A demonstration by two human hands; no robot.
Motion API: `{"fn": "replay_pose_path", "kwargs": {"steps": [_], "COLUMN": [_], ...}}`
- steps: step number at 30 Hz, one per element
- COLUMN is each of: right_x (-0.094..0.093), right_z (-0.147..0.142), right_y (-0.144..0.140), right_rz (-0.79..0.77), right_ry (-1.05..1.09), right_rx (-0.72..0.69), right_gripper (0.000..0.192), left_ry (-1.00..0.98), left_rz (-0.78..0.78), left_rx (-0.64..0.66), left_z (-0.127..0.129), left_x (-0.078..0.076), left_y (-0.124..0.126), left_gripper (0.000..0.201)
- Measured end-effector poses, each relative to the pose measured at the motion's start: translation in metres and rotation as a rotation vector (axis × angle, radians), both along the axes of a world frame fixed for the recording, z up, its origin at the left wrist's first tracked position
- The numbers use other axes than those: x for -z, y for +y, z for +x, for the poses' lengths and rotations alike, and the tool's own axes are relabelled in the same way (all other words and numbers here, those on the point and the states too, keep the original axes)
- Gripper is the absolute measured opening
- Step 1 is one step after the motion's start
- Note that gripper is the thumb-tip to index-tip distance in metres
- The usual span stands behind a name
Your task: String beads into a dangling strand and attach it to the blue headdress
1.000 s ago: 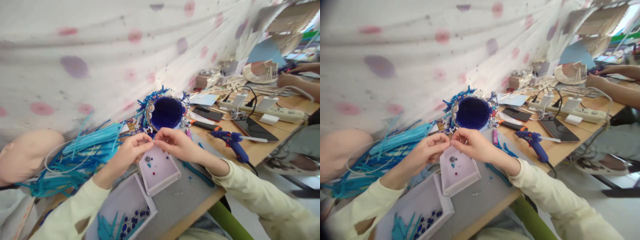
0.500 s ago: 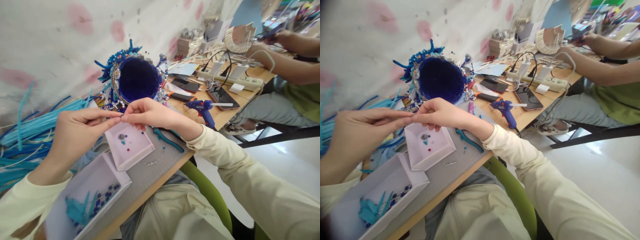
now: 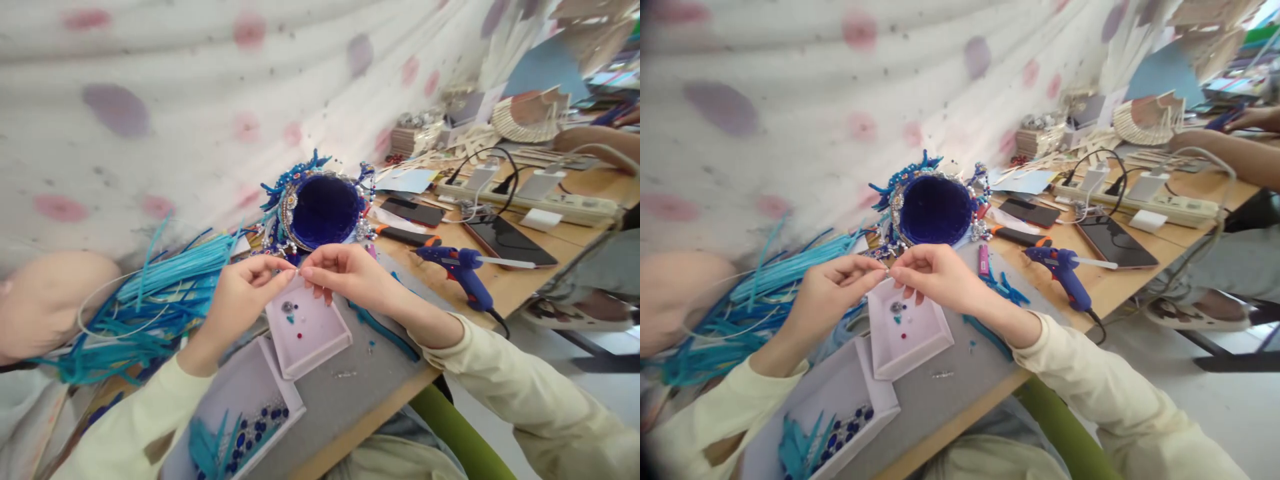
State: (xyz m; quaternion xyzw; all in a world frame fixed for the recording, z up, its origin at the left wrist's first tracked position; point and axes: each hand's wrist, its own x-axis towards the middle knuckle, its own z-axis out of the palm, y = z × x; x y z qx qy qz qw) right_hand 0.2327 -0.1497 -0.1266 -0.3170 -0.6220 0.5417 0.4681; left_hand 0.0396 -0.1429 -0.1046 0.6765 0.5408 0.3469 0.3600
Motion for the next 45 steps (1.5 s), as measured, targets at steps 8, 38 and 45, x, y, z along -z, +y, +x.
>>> {"fn": "replay_pose_path", "kwargs": {"steps": [8,38,45], "right_x": [0.008,0.015,0.017], "right_z": [-0.010,-0.005,-0.005], "right_y": [-0.003,-0.009,-0.014], "right_rz": [0.291,0.764,0.798], "right_ry": [-0.115,-0.418,-0.513], "right_rx": [0.200,0.401,0.363], "right_gripper": [0.012,0.013,0.016], "left_ry": [-0.279,0.100,0.145], "left_rz": [-0.255,0.007,-0.010], "left_rx": [0.068,0.016,-0.003], "left_z": [0.003,0.006,0.010], "left_x": [-0.001,-0.015,-0.010], "left_y": [-0.006,-0.013,-0.016], "left_gripper": [0.025,0.028,0.028]}}
